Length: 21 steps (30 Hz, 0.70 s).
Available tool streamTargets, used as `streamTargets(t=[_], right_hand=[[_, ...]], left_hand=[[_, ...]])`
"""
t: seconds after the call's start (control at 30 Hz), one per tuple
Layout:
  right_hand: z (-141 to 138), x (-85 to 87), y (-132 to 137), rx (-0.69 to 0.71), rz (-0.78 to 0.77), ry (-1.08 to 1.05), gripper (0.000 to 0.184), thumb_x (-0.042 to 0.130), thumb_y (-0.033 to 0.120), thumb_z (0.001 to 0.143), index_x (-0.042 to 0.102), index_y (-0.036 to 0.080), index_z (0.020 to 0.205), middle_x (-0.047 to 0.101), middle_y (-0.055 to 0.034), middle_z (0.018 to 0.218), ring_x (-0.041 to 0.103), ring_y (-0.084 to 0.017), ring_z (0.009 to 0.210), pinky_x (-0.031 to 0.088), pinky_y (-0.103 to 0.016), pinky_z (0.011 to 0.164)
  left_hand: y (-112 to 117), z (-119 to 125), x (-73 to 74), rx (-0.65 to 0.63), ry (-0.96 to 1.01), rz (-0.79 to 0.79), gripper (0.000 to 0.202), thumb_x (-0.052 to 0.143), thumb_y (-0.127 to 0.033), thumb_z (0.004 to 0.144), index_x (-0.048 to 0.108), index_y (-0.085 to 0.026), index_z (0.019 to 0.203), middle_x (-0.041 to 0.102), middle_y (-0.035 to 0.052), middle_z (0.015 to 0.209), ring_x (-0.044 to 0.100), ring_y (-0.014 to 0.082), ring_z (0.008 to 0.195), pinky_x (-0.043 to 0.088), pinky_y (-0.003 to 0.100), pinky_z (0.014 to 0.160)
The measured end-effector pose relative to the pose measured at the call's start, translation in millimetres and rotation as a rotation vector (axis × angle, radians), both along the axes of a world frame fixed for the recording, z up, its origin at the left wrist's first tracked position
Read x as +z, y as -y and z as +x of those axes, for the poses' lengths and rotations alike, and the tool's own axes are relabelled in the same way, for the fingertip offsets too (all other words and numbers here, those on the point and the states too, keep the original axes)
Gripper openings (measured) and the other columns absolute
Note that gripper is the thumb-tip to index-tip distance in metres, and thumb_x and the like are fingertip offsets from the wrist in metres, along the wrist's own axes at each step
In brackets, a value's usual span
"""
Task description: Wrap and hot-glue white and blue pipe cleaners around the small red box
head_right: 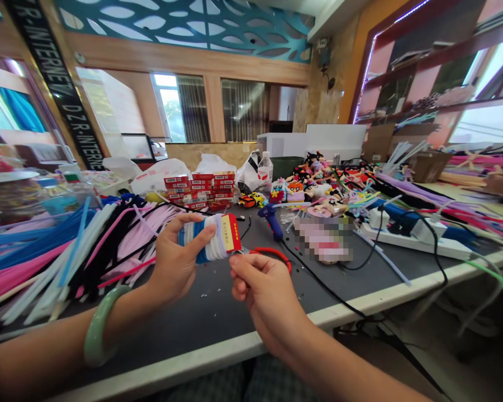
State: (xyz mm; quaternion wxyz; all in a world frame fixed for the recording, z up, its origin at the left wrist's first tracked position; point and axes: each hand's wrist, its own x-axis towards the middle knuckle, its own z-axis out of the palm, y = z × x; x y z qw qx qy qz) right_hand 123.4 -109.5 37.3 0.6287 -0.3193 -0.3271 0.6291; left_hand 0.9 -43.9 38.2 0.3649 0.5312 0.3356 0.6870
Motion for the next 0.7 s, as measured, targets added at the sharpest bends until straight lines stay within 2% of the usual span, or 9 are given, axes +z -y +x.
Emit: streamTargets(t=[0.23,0.3,0.37,0.53,0.6,0.7], right_hand=[[1.1,6.7,14.4,0.009,0.054,0.13,0.034,0.083,0.037,0.051,0.059,0.013,0.05,0.045,0.0065,0.035,0.035,-0.002,0.031,0.027,-0.016,0.033],[5.1,9.0,17.2,-0.038,0.123,0.19,0.032,0.081,0.038,0.056,0.06,0.014,0.052,0.046,0.0061,0.035,0.036,-0.002,0.03,0.029,-0.016,0.033],[11.7,11.7,16.6,-0.142,0.231,0.277,0.027,0.078,0.037,0.061,0.063,0.015,0.055,0.049,0.0055,0.038,0.04,-0.004,0.031,0.032,-0.017,0.034],[33.8,17.9,4.9,-0.445,0.483,0.695,0.016,0.07,0.032,0.069,0.065,0.017,0.065,0.058,0.0025,0.049,0.051,-0.008,0.041,0.04,-0.018,0.04],[40.4,17.9,0.1,-0.462,0.579,0.911,0.016,0.071,0.033,0.07,0.065,0.018,0.071,0.062,0.0008,0.057,0.055,-0.01,0.048,0.044,-0.02,0.044],[44.5,14.6,-4.5,-0.411,0.757,1.188,0.017,0.072,0.029,0.07,0.065,0.019,0.082,0.066,0.0,0.066,0.059,-0.012,0.056,0.048,-0.022,0.051]], left_hand=[[-1.0,4.6,1.0,-0.147,0.146,-0.234,0.037,0.076,-0.032,0.059,0.051,-0.02,0.084,0.057,-0.0055,0.065,0.05,0.0083,0.045,0.037,0.016,0.035],[-2.0,4.0,2.1,-0.175,0.175,-0.254,0.039,0.076,-0.033,0.059,0.05,-0.021,0.084,0.058,-0.0049,0.066,0.051,0.0087,0.046,0.036,0.016,0.034],[-2.7,3.3,3.8,-0.2,0.205,-0.276,0.04,0.077,-0.033,0.058,0.049,-0.021,0.084,0.059,-0.0046,0.067,0.052,0.0091,0.047,0.036,0.016,0.033],[-1.1,3.0,8.3,-0.276,0.251,-0.365,0.037,0.076,-0.029,0.059,0.048,-0.02,0.082,0.061,-0.004,0.065,0.054,0.0101,0.047,0.035,0.016,0.033],[0.2,3.5,9.3,-0.304,0.264,-0.393,0.032,0.074,-0.027,0.062,0.049,-0.02,0.081,0.06,-0.0041,0.064,0.053,0.0094,0.046,0.034,0.016,0.033],[2.0,4.4,9.7,-0.354,0.272,-0.425,0.023,0.07,-0.024,0.068,0.05,-0.019,0.08,0.059,-0.0043,0.062,0.052,0.0083,0.045,0.032,0.015,0.032]])
